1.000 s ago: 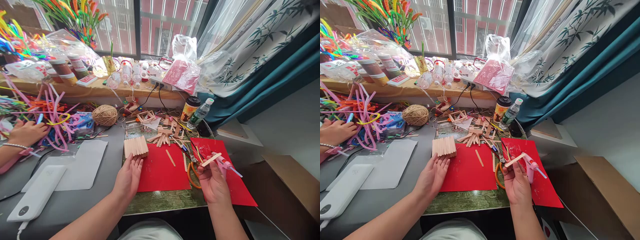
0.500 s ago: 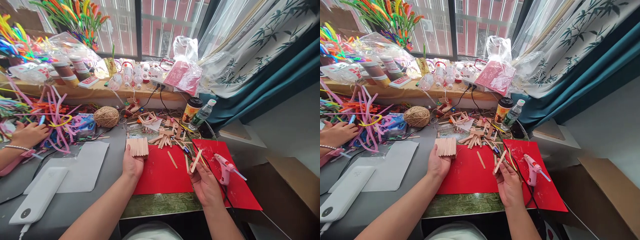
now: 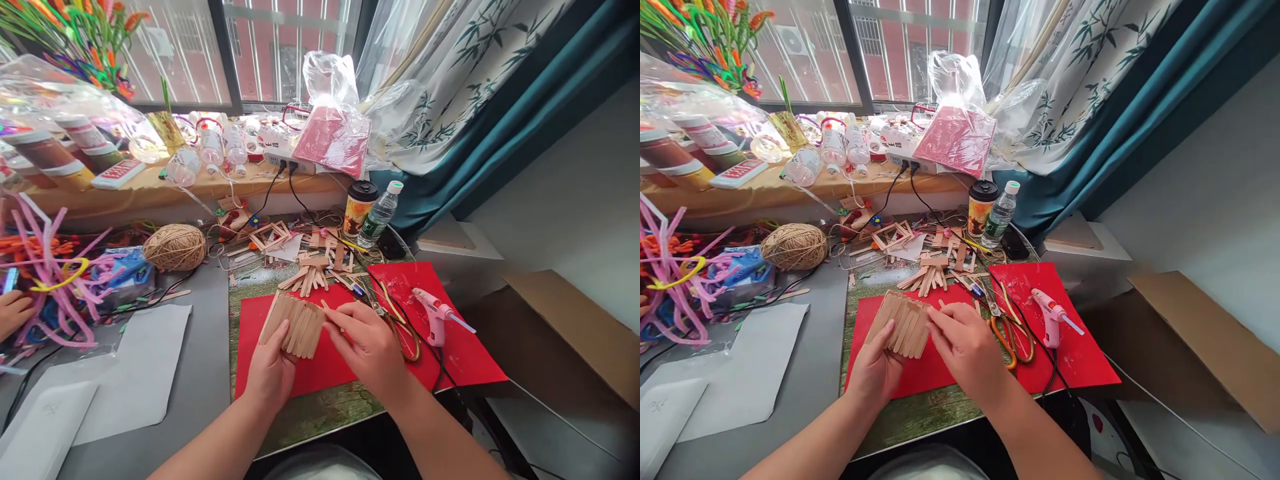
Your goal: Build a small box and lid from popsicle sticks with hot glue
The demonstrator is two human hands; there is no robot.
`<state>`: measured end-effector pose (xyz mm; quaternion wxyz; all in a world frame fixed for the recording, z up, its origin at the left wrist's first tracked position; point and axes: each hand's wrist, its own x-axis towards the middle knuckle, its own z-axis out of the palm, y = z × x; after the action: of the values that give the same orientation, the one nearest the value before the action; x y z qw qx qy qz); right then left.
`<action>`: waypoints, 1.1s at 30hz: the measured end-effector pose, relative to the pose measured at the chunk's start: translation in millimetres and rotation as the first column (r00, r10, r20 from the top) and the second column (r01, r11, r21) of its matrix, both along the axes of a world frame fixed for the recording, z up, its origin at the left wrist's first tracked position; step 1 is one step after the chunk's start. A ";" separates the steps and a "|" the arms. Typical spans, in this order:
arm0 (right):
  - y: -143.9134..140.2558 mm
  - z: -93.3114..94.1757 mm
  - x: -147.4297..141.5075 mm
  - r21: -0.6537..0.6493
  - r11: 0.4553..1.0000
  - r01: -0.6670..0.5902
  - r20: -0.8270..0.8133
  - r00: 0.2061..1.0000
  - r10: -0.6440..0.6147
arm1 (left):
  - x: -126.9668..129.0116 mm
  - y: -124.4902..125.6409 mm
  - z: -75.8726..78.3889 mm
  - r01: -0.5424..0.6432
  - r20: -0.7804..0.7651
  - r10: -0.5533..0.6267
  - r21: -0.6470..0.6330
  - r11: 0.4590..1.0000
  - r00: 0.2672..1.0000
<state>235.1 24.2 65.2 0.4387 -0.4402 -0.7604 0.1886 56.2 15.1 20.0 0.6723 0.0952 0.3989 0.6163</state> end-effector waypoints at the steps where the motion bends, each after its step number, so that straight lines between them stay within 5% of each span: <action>1: 0.9 -0.6 -5.2 0.042 0.999 -0.013 0.058 0.998 0.010 | 1.1 -1.6 -0.4 0.012 -0.001 -0.012 0.004 1.000 1.000; 10: 3.9 -15.8 -23.8 0.182 0.982 -0.042 0.323 0.946 -0.020 | 3.6 -3.2 -1.6 0.001 -0.003 -0.001 -0.044 0.999 1.000; 33: 4.7 -25.9 -24.2 0.303 0.947 -0.103 0.404 0.914 -0.029 | 3.0 -0.8 1.7 -0.029 -0.008 0.029 -0.041 0.999 1.000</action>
<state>210.9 28.9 39.3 0.3339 -0.3784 -0.8630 -0.0226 59.2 14.3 21.8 0.6637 0.0777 0.4153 0.6172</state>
